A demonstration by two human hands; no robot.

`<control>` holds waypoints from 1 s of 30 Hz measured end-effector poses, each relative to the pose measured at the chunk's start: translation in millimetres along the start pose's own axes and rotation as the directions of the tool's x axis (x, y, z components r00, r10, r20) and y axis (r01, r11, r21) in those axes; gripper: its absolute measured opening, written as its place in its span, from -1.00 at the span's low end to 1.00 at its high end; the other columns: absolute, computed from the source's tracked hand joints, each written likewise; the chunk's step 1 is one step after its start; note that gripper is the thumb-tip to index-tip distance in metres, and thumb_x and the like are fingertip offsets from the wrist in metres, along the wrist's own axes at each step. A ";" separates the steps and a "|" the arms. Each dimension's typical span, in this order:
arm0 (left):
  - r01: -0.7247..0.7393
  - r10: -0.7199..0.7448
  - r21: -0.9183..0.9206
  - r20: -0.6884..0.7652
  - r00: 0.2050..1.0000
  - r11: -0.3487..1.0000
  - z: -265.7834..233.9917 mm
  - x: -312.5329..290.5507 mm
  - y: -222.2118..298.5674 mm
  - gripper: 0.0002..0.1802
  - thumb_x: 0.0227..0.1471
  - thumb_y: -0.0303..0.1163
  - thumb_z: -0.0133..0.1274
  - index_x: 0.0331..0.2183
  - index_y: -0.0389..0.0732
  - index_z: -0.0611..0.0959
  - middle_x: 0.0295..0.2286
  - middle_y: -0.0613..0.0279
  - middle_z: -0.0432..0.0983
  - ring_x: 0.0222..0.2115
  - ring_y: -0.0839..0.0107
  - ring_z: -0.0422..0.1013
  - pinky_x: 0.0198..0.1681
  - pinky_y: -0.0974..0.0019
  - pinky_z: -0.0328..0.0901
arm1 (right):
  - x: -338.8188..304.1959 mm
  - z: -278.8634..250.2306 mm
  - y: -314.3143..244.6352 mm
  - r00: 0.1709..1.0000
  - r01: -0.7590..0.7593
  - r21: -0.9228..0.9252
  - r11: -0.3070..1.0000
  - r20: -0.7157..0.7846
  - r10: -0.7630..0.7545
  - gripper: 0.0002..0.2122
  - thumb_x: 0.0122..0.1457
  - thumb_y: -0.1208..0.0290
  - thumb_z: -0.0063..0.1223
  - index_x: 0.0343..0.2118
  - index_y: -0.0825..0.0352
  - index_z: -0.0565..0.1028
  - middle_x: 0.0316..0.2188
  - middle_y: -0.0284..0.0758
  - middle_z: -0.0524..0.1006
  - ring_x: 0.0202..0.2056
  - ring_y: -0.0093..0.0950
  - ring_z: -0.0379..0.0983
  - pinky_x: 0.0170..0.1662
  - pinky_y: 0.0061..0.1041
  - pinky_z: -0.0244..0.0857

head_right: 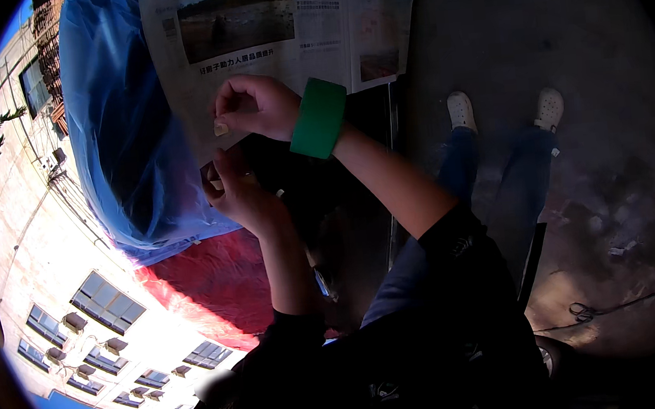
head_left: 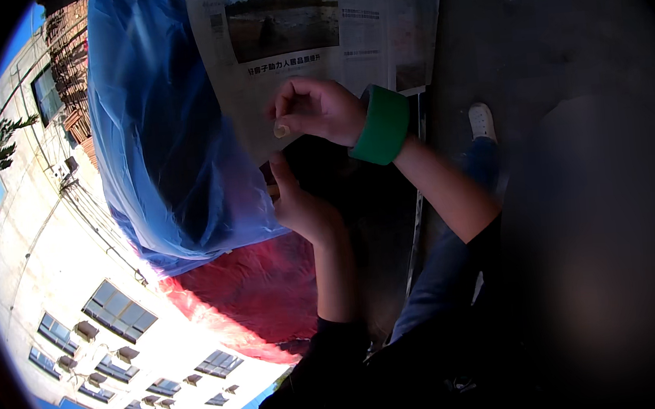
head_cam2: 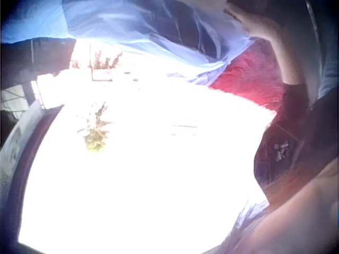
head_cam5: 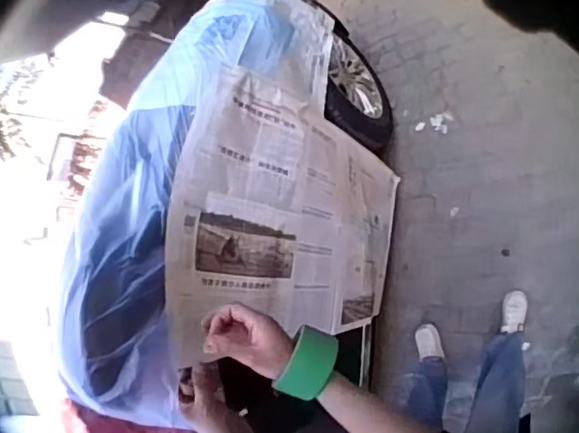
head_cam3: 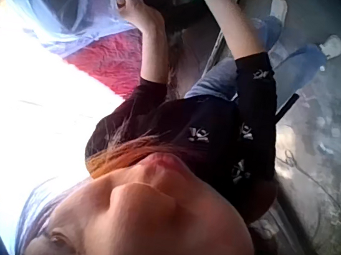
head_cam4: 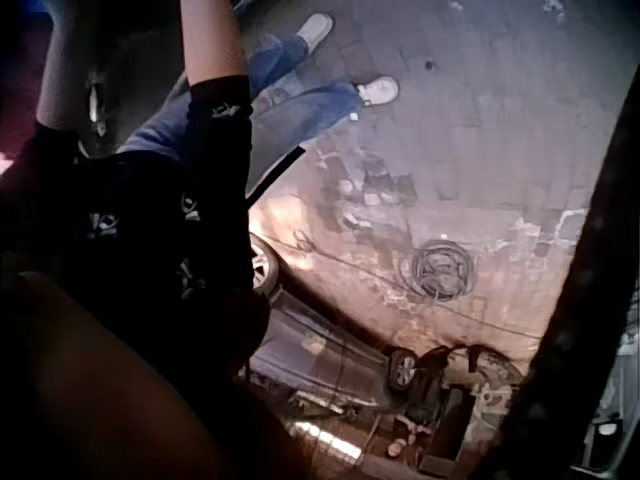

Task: The person retrieves a newspaper from a small white van and walks to a black car covered with a blue tarp. They unfold the newspaper and tape it to the side of the car using masking tape, smoothing it down to secure it in place.

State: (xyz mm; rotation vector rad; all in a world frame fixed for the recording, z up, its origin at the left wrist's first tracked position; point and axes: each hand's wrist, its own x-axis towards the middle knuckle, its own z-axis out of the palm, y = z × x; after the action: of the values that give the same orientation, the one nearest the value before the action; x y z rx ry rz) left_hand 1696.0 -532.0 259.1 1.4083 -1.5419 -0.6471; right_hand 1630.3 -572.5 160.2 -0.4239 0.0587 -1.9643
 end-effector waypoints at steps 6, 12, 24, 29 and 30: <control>-0.045 0.045 -0.029 0.009 0.999 0.999 -2.8 18.2 -2.8 -0.67 0.18 -0.29 -0.03 -0.22 -0.42 0.54 -0.27 0.14 0.52 -0.28 0.44 0.44 -0.18 0.47 0.33 | 2.0 5.5 16.9 0.988 0.157 -0.230 0.960 0.036 -0.153 -0.89 0.05 0.57 0.13 -0.40 0.33 0.41 -0.22 -0.30 0.47 -0.09 -0.51 0.40 0.04 -0.48 0.24; -0.492 0.584 0.836 0.278 0.763 0.245 -35.5 37.9 -26.7 -0.71 0.20 -0.41 -0.08 -0.15 -0.44 0.54 -0.17 0.04 0.52 -0.20 0.37 0.46 -0.12 0.43 0.32 | -0.6 3.1 23.7 0.987 0.158 -0.233 0.959 0.032 -0.155 -0.88 0.07 0.55 0.13 -0.39 0.33 0.40 -0.22 -0.30 0.48 -0.08 -0.49 0.41 0.04 -0.47 0.23; -0.307 0.298 0.151 0.078 0.951 0.940 5.1 35.3 -21.6 -0.69 0.15 -0.40 0.03 -0.19 -0.49 0.54 -0.25 0.03 0.54 -0.27 0.34 0.49 -0.22 0.39 0.42 | -5.2 3.9 23.9 0.965 0.198 -0.232 0.952 -0.123 -0.231 -0.73 0.06 0.51 0.16 -0.18 0.32 0.37 -0.18 -0.31 0.48 -0.10 -0.47 0.42 0.03 -0.45 0.28; -0.026 0.023 -0.092 -0.032 0.999 0.995 17.0 37.9 -8.1 -0.62 0.15 -0.31 0.04 -0.13 -0.46 0.52 -0.21 0.03 0.53 -0.25 0.32 0.50 -0.23 0.37 0.43 | -16.1 12.4 18.5 0.907 0.283 -0.506 0.815 -0.135 -0.399 -0.47 -0.11 0.55 0.22 -0.02 0.34 0.28 -0.15 -0.25 0.45 -0.07 -0.38 0.41 0.05 -0.40 0.27; -0.048 0.047 -0.070 -0.020 0.999 0.996 15.1 39.6 -8.6 -0.61 0.16 -0.29 0.03 -0.13 -0.44 0.53 -0.21 0.03 0.53 -0.26 0.33 0.50 -0.24 0.39 0.43 | -16.4 16.9 20.4 0.882 0.316 -0.559 0.767 -0.124 -0.455 -0.41 -0.17 0.53 0.25 0.00 0.33 0.28 -0.16 -0.23 0.45 -0.09 -0.28 0.41 0.03 -0.36 0.26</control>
State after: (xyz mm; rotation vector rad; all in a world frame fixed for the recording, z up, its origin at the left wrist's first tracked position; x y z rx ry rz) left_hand 1689.9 -574.6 256.0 1.3172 -1.5189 -0.6517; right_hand 1659.5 -564.0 166.9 -0.5682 0.7481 -2.4038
